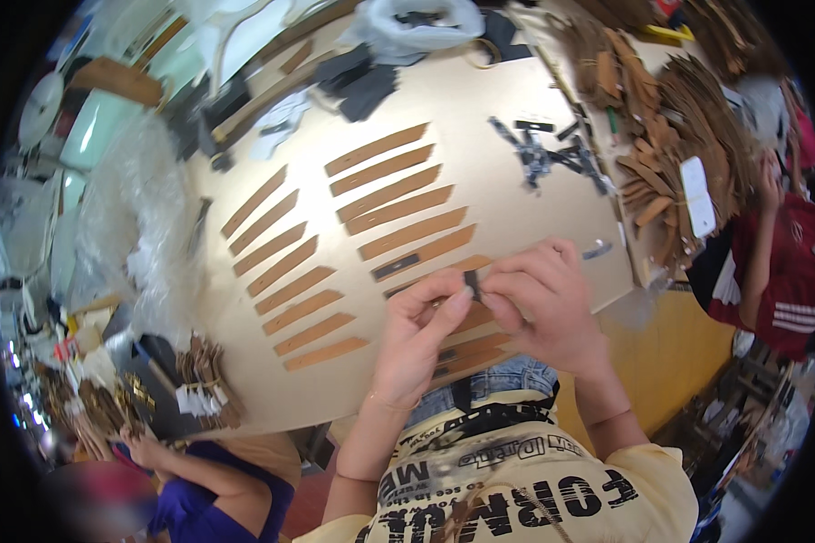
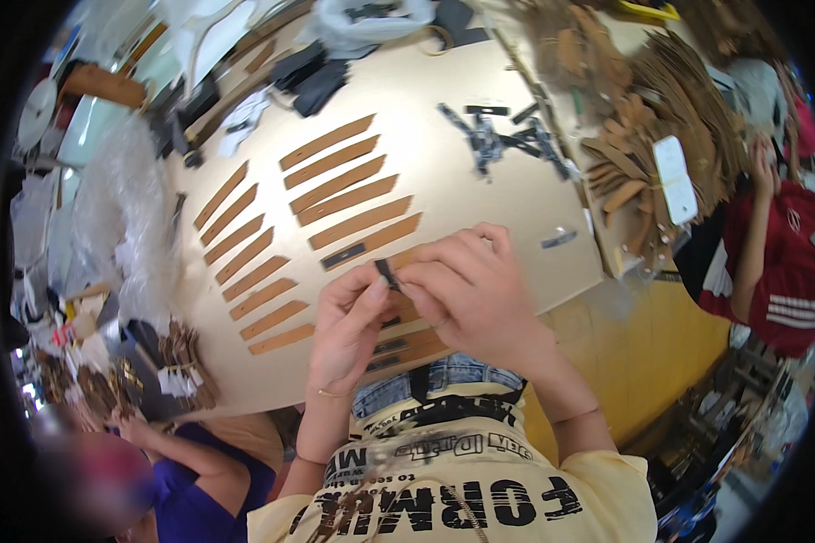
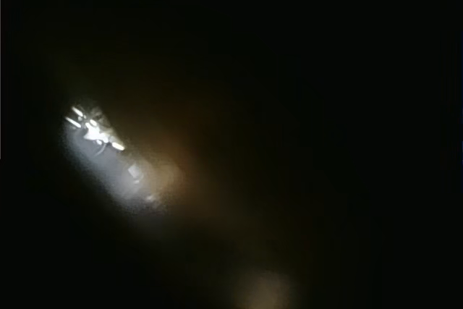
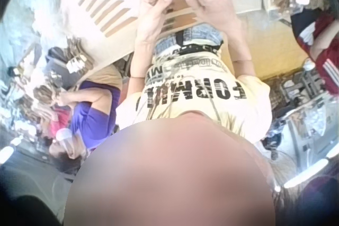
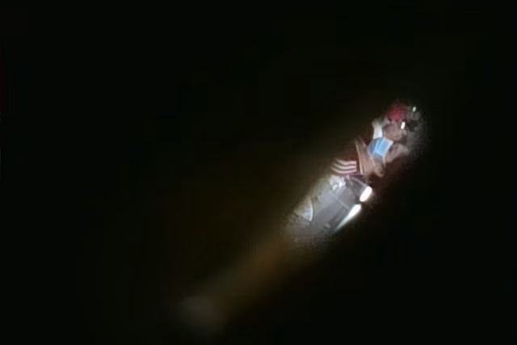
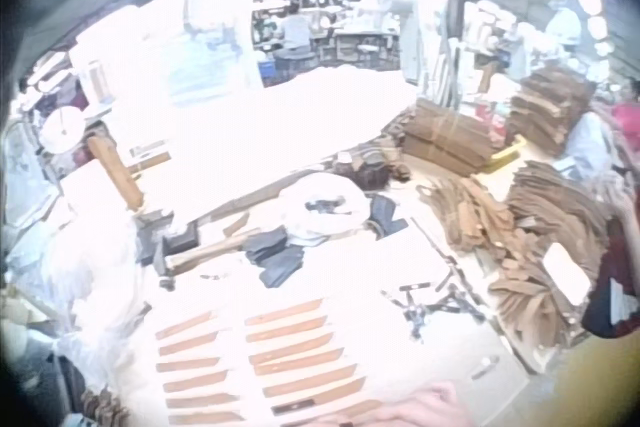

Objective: The person repeatedly picks small black rectangular pieces and places them onto light brown wooden slats laid out on a table. The person aligns each black piece with a slat and presses it into place, continuing this sequence across multiple slats.

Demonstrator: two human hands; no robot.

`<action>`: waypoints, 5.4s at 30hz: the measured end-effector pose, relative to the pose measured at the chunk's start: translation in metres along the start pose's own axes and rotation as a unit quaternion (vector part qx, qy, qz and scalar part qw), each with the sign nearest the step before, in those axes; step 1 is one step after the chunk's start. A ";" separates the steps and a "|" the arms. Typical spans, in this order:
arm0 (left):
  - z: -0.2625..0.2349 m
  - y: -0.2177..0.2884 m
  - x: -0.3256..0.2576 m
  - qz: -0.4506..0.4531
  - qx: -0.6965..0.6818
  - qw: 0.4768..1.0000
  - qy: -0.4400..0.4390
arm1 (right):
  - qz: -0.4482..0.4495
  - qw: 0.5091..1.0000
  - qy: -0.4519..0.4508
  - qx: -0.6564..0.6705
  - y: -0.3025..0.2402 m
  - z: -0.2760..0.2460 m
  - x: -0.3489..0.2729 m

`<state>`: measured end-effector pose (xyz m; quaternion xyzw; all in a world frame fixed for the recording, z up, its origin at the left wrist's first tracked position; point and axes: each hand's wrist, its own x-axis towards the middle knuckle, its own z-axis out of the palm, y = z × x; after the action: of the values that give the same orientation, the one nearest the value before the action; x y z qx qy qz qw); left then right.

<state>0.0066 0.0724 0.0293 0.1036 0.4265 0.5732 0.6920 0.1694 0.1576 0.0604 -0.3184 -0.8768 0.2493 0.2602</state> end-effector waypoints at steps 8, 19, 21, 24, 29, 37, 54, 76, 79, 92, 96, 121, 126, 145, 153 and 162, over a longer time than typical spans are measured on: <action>0.013 -0.010 0.001 0.080 0.198 0.975 0.056 | 0.007 0.963 0.112 -0.243 0.018 -0.008 -0.026; 0.011 -0.013 -0.003 0.065 0.231 0.970 0.027 | 0.274 0.651 0.706 -0.046 0.176 -0.091 -0.200; 0.012 -0.013 -0.004 0.071 0.234 0.969 0.026 | 0.503 0.709 0.494 -0.002 0.208 -0.075 -0.240; 0.014 -0.014 -0.009 0.050 0.187 0.981 0.023 | 0.723 0.652 0.049 -0.223 0.224 -0.036 -0.281; 0.010 -0.014 -0.013 0.044 0.158 0.986 -0.011 | 0.474 0.682 0.193 -0.522 0.191 -0.045 -0.256; 0.007 -0.003 -0.019 0.093 0.183 0.977 -0.053 | 0.112 0.904 0.379 0.166 0.058 -0.068 -0.089; -0.044 0.026 0.014 0.187 0.317 0.899 0.237 | 0.166 0.972 -0.056 0.154 0.000 0.070 0.047; -0.053 0.038 0.017 0.135 0.313 0.919 0.199 | 0.208 0.954 -0.109 0.187 0.002 0.064 0.064; -0.054 0.034 0.023 0.157 0.350 0.889 0.251 | 0.220 0.963 -0.104 0.118 0.003 0.072 0.064; -0.039 0.030 0.029 0.193 0.556 0.738 0.330 | 0.195 0.975 -0.109 0.005 0.005 0.087 0.063; -0.039 0.027 0.030 0.203 0.552 0.738 0.332 | 0.183 0.977 -0.106 -0.013 0.005 0.089 0.064; -0.044 0.019 0.031 0.241 0.532 0.747 0.319 | 0.148 0.985 -0.075 -0.053 0.008 0.097 0.056; -0.043 0.021 0.024 0.294 0.408 0.820 0.274 | 0.139 0.988 -0.051 0.050 0.011 0.088 0.055; -0.041 0.016 0.021 0.291 0.420 0.783 0.356 | 0.082 0.994 -0.067 -0.023 0.007 0.085 0.047; -0.035 0.046 -0.013 0.279 0.164 0.912 0.250 | 0.106 0.991 -0.043 0.063 0.004 0.072 0.048; 0.021 0.045 -0.002 0.264 0.159 0.941 0.136 | -0.049 0.978 0.197 -0.045 -0.013 0.009 0.029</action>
<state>-0.0102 0.0925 0.0723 0.2425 0.5593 0.6688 0.4255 0.1391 0.1670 0.0703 -0.3288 -0.8334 0.1292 0.4251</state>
